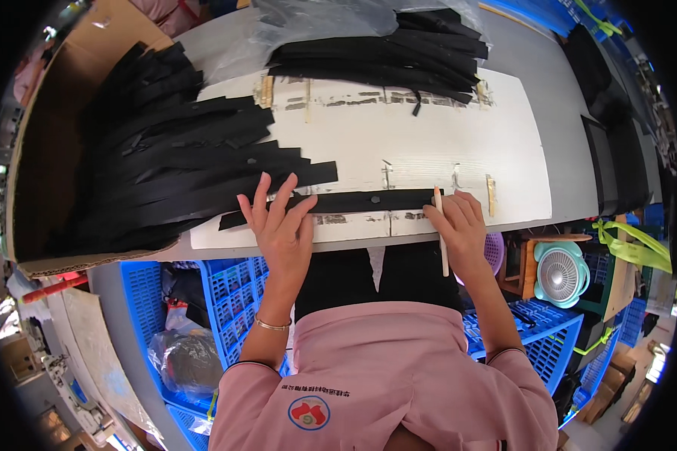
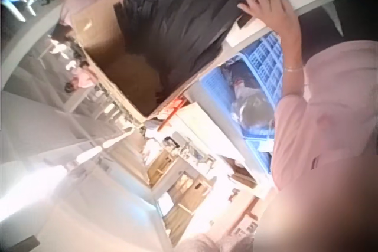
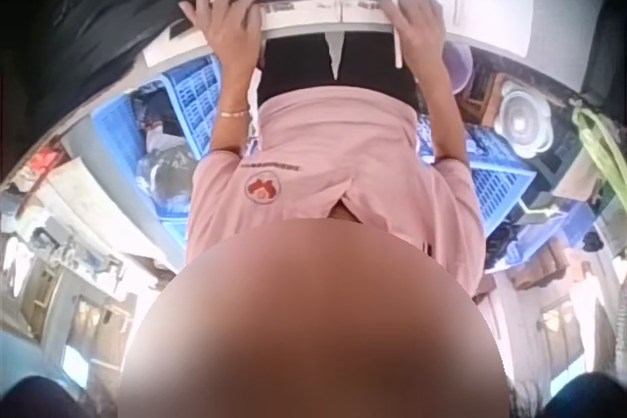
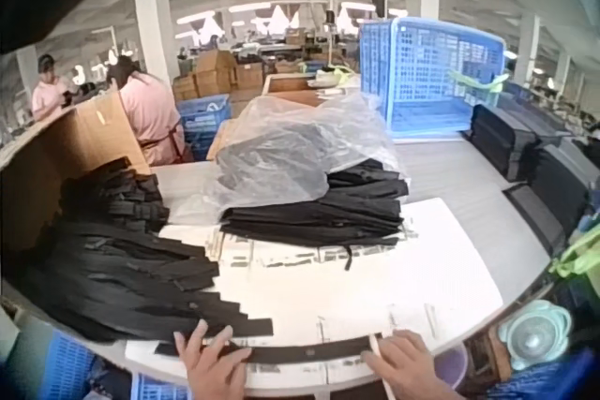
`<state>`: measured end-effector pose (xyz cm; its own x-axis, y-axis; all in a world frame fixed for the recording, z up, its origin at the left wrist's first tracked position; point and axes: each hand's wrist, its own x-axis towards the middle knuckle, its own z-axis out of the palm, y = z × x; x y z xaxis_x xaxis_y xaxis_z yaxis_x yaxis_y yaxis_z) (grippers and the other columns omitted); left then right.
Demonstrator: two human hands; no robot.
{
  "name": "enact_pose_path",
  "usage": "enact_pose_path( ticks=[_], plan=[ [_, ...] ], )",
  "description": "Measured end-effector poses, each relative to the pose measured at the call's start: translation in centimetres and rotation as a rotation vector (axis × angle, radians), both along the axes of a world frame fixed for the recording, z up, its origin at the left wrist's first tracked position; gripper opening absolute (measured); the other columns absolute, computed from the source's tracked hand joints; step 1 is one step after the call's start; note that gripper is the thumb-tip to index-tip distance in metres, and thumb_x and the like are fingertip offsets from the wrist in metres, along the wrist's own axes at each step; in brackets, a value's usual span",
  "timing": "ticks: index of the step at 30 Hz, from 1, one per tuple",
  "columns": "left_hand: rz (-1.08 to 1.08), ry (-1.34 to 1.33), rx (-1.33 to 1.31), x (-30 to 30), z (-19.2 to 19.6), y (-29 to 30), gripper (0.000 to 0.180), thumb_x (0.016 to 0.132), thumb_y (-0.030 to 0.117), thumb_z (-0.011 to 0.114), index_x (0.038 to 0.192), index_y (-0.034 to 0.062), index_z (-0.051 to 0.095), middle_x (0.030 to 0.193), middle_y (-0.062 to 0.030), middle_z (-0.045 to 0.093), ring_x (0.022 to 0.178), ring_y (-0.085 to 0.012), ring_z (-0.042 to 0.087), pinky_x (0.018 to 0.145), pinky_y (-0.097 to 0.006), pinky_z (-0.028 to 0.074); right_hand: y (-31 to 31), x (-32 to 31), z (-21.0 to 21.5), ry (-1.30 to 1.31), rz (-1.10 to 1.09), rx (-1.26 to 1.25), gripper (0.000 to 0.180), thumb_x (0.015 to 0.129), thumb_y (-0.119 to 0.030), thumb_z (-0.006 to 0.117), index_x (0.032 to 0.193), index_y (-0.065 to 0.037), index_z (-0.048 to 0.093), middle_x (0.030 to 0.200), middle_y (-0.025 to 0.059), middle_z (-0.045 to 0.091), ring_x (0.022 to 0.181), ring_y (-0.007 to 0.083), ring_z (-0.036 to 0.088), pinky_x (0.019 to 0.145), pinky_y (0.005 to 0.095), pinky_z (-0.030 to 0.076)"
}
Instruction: Marking and organizing black zipper strips on a workspace template.
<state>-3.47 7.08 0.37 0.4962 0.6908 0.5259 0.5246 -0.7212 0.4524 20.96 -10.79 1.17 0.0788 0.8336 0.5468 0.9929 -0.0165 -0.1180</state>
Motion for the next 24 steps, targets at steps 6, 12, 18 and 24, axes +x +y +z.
enact_pose_path(
  ticks=[6, 12, 18, 24],
  plan=[
    [-0.154, 0.188, -0.085, -0.6, -0.6, -3.4, 0.047, 0.094, 0.024, 0.077, 0.139, 0.0100, 0.068, 0.152, -0.0048, 0.059, 0.152, -0.0375, 0.038, 0.125, -0.064, 0.007, -3.3, 0.4, -0.7, 0.080, -0.120, -0.036, 0.035, 0.080, -0.006, 0.077, 0.115, -0.008, 0.072, 0.116, 0.0090, 0.071, 0.107, 0.0283, 0.065, 0.098, 0.0450, 0.049],
    [-0.070, 0.266, -0.142, -1.0, -0.1, -4.4, 0.053, 0.099, 0.025, 0.070, 0.149, 0.0113, 0.059, 0.159, -0.0073, 0.052, 0.155, -0.0355, 0.033, 0.126, -0.062, 0.003, -5.6, 2.8, -1.0, 0.044, -0.233, -0.045, 0.035, 0.084, -0.010, 0.080, 0.117, -0.009, 0.072, 0.119, 0.0087, 0.072, 0.112, 0.0304, 0.063, 0.103, 0.0475, 0.045],
    [-0.118, 0.260, -0.188, -1.4, 0.1, -3.4, 0.055, 0.100, 0.027, 0.070, 0.151, 0.0107, 0.057, 0.161, -0.0088, 0.050, 0.154, -0.0364, 0.036, 0.126, -0.061, 0.010, -4.5, 1.4, -0.3, 0.093, -0.174, -0.050, 0.042, 0.089, -0.013, 0.078, 0.130, -0.009, 0.065, 0.145, 0.0122, 0.063, 0.140, 0.0324, 0.054, 0.122, 0.0532, 0.031],
    [-0.158, 0.210, -0.218, -0.7, -0.1, -4.1, 0.062, 0.099, 0.026, 0.071, 0.155, 0.0093, 0.051, 0.162, -0.0129, 0.047, 0.155, -0.0365, 0.035, 0.127, -0.061, 0.008, -3.5, 1.3, -0.3, 0.187, -0.205, -0.253, 0.046, 0.092, -0.017, 0.076, 0.134, -0.007, 0.060, 0.149, 0.0133, 0.060, 0.148, 0.0322, 0.047, 0.128, 0.0567, 0.017]
  ],
)
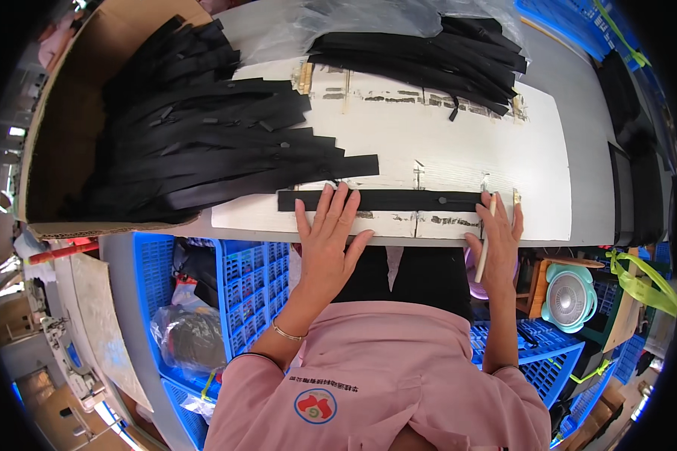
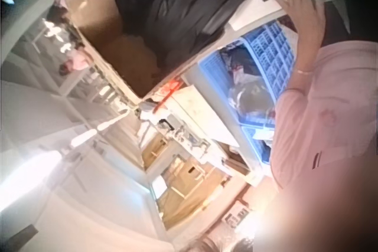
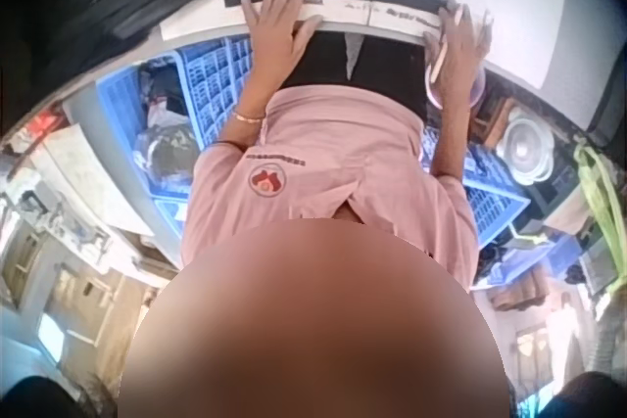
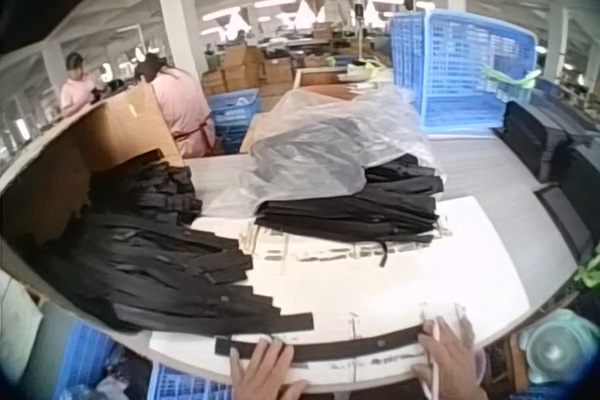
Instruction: Marking and organizing black zipper strips on a workspace template.
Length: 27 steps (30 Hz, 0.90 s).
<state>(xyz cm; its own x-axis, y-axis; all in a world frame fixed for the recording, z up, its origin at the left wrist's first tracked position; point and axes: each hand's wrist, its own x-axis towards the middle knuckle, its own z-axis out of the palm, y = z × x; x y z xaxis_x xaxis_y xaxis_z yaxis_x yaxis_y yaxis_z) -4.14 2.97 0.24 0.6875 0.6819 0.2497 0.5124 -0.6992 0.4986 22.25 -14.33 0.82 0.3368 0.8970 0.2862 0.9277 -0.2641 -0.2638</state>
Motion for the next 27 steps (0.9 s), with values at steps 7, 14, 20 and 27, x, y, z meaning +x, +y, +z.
enact_pose_path(
  ticks=[7, 14, 20, 27],
  plan=[
    [0.106, 0.072, 0.024, -1.7, 0.5, 2.8, 0.059, 0.102, 0.025, 0.066, 0.154, 0.0042, 0.050, 0.162, -0.0145, 0.047, 0.156, -0.0324, 0.034, 0.128, -0.059, 0.002, -2.8, 3.3, -1.0, -0.155, -0.053, 0.015, 0.037, 0.099, -0.020, 0.068, 0.131, -0.005, 0.061, 0.148, 0.0126, 0.062, 0.146, 0.0322, 0.051, 0.128, 0.0596, 0.016],
    [0.085, 0.011, 0.020, -1.5, 0.6, 3.6, 0.060, 0.100, 0.026, 0.068, 0.154, 0.0034, 0.051, 0.161, -0.0150, 0.049, 0.156, -0.0331, 0.034, 0.128, -0.059, 0.002, -2.7, 2.3, -1.5, -0.204, -0.111, 0.022, 0.032, 0.101, -0.020, 0.066, 0.129, -0.004, 0.062, 0.147, 0.0141, 0.063, 0.146, 0.0321, 0.051, 0.128, 0.0595, 0.019],
    [0.079, -0.036, 0.028, -1.9, 0.3, 0.5, 0.062, 0.096, 0.029, 0.075, 0.150, 0.0037, 0.055, 0.158, -0.0136, 0.052, 0.152, -0.0343, 0.040, 0.125, -0.064, 0.007, -2.4, 2.0, -1.1, -0.196, -0.111, 0.036, 0.030, 0.100, -0.017, 0.067, 0.127, -0.003, 0.063, 0.146, 0.0151, 0.063, 0.145, 0.0326, 0.052, 0.127, 0.0590, 0.020],
    [0.103, -0.014, 0.030, -1.6, 0.0, 1.1, 0.057, 0.096, 0.028, 0.075, 0.146, 0.0066, 0.060, 0.153, -0.0099, 0.057, 0.150, -0.0354, 0.042, 0.125, -0.064, 0.008, -2.5, 1.8, -1.2, -0.212, -0.117, 0.053, 0.030, 0.099, -0.013, 0.067, 0.127, -0.004, 0.064, 0.143, 0.0147, 0.066, 0.143, 0.0328, 0.054, 0.127, 0.0586, 0.021]
  ],
)
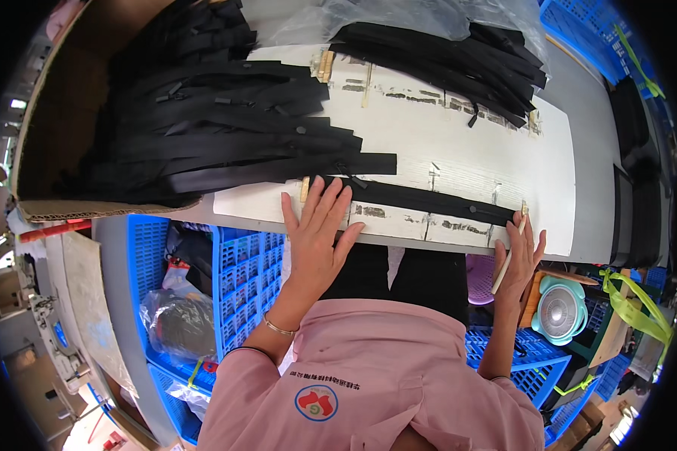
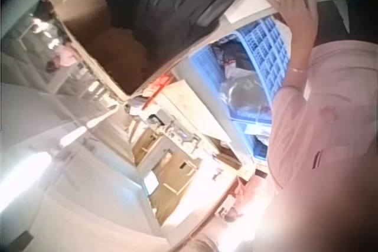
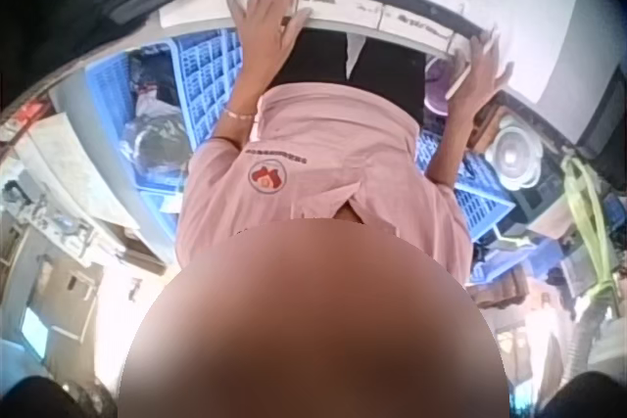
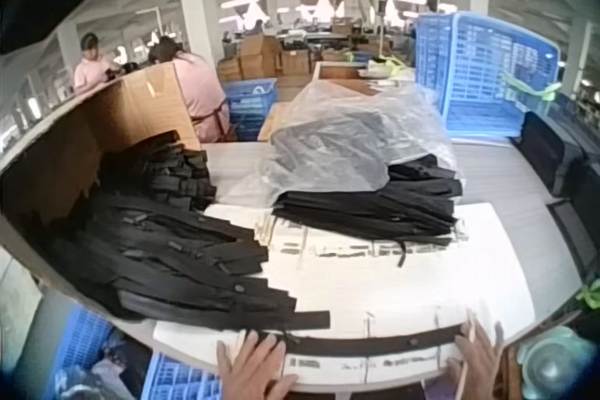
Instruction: Marking and organizing black zipper strips on a workspace template.
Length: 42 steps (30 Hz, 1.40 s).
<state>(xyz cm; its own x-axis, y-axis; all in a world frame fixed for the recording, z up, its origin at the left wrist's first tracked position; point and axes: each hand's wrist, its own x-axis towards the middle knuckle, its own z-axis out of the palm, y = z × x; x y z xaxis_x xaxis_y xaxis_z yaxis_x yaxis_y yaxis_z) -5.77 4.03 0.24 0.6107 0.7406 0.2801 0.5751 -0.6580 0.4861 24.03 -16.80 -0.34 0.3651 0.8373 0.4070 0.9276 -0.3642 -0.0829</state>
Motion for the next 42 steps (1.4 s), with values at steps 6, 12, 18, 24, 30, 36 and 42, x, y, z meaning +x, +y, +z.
enact_pose_path(
  ticks=[6, 12, 18, 24, 30, 36, 42],
  plan=[
    [0.017, -0.010, 0.015, 0.0, 0.0, 0.1, 0.052, 0.096, 0.028, 0.075, 0.142, 0.0079, 0.064, 0.151, -0.0096, 0.058, 0.150, -0.0345, 0.042, 0.125, -0.062, 0.009, 3.9, -2.4, 2.7, 0.271, 0.063, 0.227, 0.026, 0.102, -0.006, 0.058, 0.126, -0.004, 0.066, 0.137, 0.0149, 0.069, 0.137, 0.0326, 0.059, 0.124, 0.0540, 0.029],
    [0.044, -0.028, -0.010, 0.4, -0.1, 0.2, 0.048, 0.096, 0.028, 0.074, 0.138, 0.0083, 0.065, 0.151, -0.0110, 0.057, 0.149, -0.0333, 0.043, 0.124, -0.061, 0.012, 12.8, -8.1, 4.7, 0.706, 0.501, 0.191, 0.025, 0.099, -0.006, 0.064, 0.123, -0.007, 0.068, 0.127, 0.0119, 0.073, 0.124, 0.0319, 0.065, 0.116, 0.0504, 0.040],
    [0.056, -0.014, -0.013, 0.6, 0.2, 0.1, 0.048, 0.095, 0.030, 0.074, 0.137, 0.0081, 0.066, 0.155, -0.0129, 0.053, 0.149, -0.0329, 0.042, 0.124, -0.060, 0.013, 18.6, -9.4, 3.2, 0.618, 0.626, 0.031, 0.033, 0.102, -0.009, 0.061, 0.135, -0.009, 0.065, 0.137, 0.0102, 0.068, 0.128, 0.0293, 0.063, 0.113, 0.0438, 0.044],
    [0.057, -0.035, -0.038, 0.2, 0.8, 0.7, 0.046, 0.093, 0.031, 0.076, 0.132, 0.0082, 0.067, 0.162, -0.0173, 0.044, 0.148, -0.0330, 0.044, 0.122, -0.056, 0.017, 17.6, -11.0, 4.2, 1.302, 0.368, 0.177, 0.030, 0.107, -0.021, 0.061, 0.130, -0.004, 0.069, 0.105, 0.0106, 0.074, 0.105, 0.0215, 0.067, 0.094, 0.0324, 0.052],
    [0.045, -0.039, -0.050, 0.3, 1.0, 1.0, 0.045, 0.091, 0.032, 0.079, 0.128, 0.0088, 0.069, 0.164, -0.0175, 0.042, 0.144, -0.0326, 0.046, 0.121, -0.052, 0.020, 18.5, -11.2, 3.0, 0.893, 0.622, 0.195, 0.027, 0.103, -0.020, 0.065, 0.123, -0.005, 0.073, 0.095, 0.0083, 0.072, 0.088, 0.0249, 0.062, 0.086, 0.0378, 0.044],
    [0.047, -0.043, -0.060, 0.2, 1.1, 1.1, 0.045, 0.091, 0.032, 0.079, 0.128, 0.0089, 0.069, 0.164, -0.0175, 0.042, 0.145, -0.0326, 0.046, 0.121, -0.051, 0.020, 18.7, -11.3, 2.7, 0.880, 0.479, 0.319, 0.022, 0.103, -0.017, 0.065, 0.118, -0.003, 0.074, 0.094, 0.0078, 0.072, 0.089, 0.0247, 0.063, 0.083, 0.0364, 0.046],
    [0.045, -0.038, -0.069, 0.2, 1.1, 1.0, 0.045, 0.091, 0.033, 0.079, 0.128, 0.0092, 0.069, 0.164, -0.0172, 0.042, 0.146, -0.0321, 0.045, 0.121, -0.051, 0.019, 18.2, -11.8, 1.5, 1.203, 0.375, 0.255, 0.020, 0.106, -0.015, 0.061, 0.109, 0.002, 0.072, 0.086, 0.0062, 0.067, 0.072, 0.0126, 0.059, 0.065, 0.0278, 0.046]
  ],
)
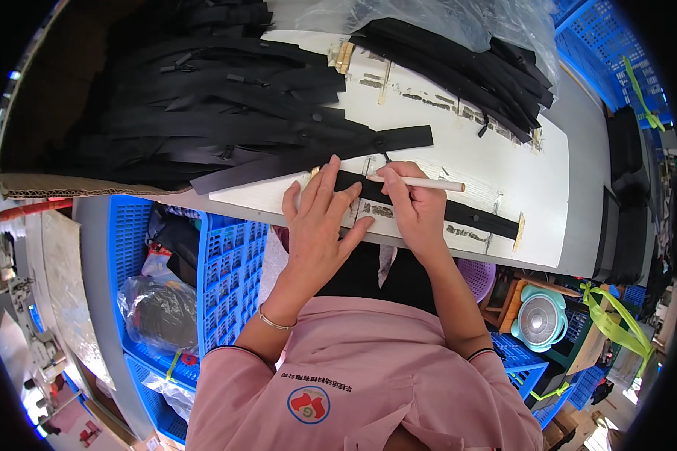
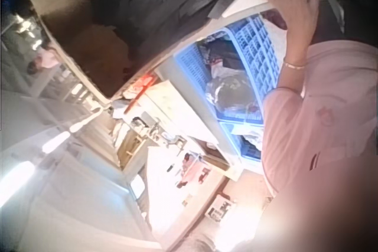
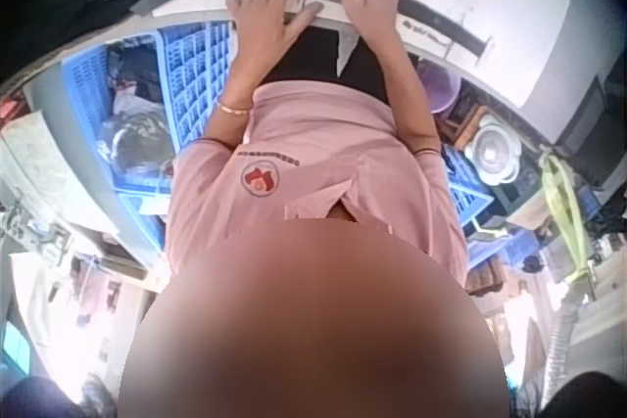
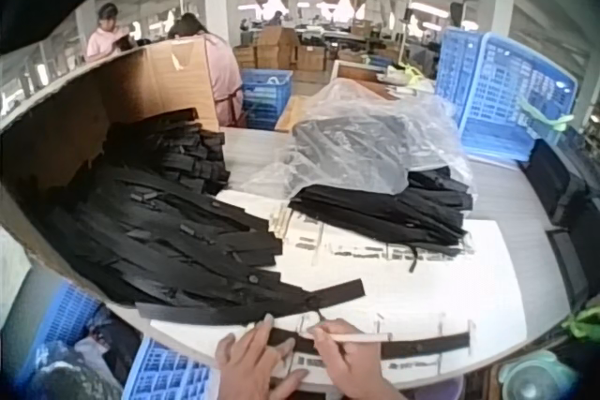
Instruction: Marking and organizing black zipper strips on a workspace template.
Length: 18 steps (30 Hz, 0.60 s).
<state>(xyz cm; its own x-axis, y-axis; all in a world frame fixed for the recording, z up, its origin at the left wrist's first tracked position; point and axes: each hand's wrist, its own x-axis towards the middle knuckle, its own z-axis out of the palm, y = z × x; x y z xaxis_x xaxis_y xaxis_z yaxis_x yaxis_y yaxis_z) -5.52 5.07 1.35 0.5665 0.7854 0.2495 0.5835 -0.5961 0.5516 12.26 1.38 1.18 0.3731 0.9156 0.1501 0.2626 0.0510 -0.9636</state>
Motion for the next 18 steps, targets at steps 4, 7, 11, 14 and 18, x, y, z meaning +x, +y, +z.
enact_pose_path(
  ticks=[4, 7, 11, 14, 18],
  plan=[
    [0.001, -0.009, -0.003, 0.0, 0.0, -0.1, 0.046, 0.091, 0.033, 0.079, 0.129, 0.0096, 0.069, 0.164, -0.0170, 0.043, 0.147, -0.0320, 0.044, 0.121, -0.051, 0.018, 0.2, -0.1, -0.1, -0.039, -0.007, 0.003, 0.020, 0.106, -0.014, 0.061, 0.105, 0.003, 0.070, 0.085, 0.0065, 0.066, 0.068, 0.0106, 0.057, 0.062, 0.0275, 0.046],
    [0.009, -0.008, -0.004, -0.1, -0.3, -0.1, 0.046, 0.091, 0.033, 0.079, 0.130, 0.0101, 0.069, 0.164, -0.0167, 0.043, 0.147, -0.0322, 0.044, 0.122, -0.051, 0.018, 0.2, -0.2, -0.4, -0.037, -0.003, 0.019, 0.020, 0.106, -0.014, 0.062, 0.103, 0.004, 0.070, 0.087, 0.0072, 0.067, 0.069, 0.0116, 0.057, 0.062, 0.0278, 0.046],
    [0.009, -0.014, -0.002, -0.1, -0.5, -0.3, 0.047, 0.091, 0.033, 0.079, 0.131, 0.0104, 0.069, 0.163, -0.0160, 0.044, 0.147, -0.0323, 0.044, 0.122, -0.051, 0.017, 0.4, -0.2, -0.7, -0.065, 0.019, 0.042, 0.020, 0.105, -0.014, 0.062, 0.102, 0.004, 0.069, 0.088, 0.0093, 0.068, 0.069, 0.0137, 0.059, 0.063, 0.0284, 0.047],
    [0.013, -0.017, 0.001, 0.0, -0.6, -0.4, 0.048, 0.090, 0.034, 0.080, 0.131, 0.0105, 0.069, 0.162, -0.0149, 0.045, 0.147, -0.0317, 0.044, 0.122, -0.052, 0.018, 0.5, -0.3, -0.8, -0.079, 0.019, 0.069, 0.019, 0.105, -0.014, 0.063, 0.102, 0.004, 0.069, 0.090, 0.0107, 0.069, 0.069, 0.0155, 0.061, 0.063, 0.0294, 0.047],
    [0.028, -0.023, 0.003, -0.1, -0.8, -0.4, 0.049, 0.089, 0.033, 0.081, 0.131, 0.0109, 0.070, 0.161, -0.0138, 0.046, 0.146, -0.0306, 0.046, 0.122, -0.051, 0.019, 0.4, -0.3, -1.1, -0.147, -0.020, 0.131, 0.018, 0.104, -0.013, 0.063, 0.101, 0.003, 0.069, 0.088, 0.0107, 0.070, 0.067, 0.0170, 0.062, 0.061, 0.0301, 0.047]
  ],
)
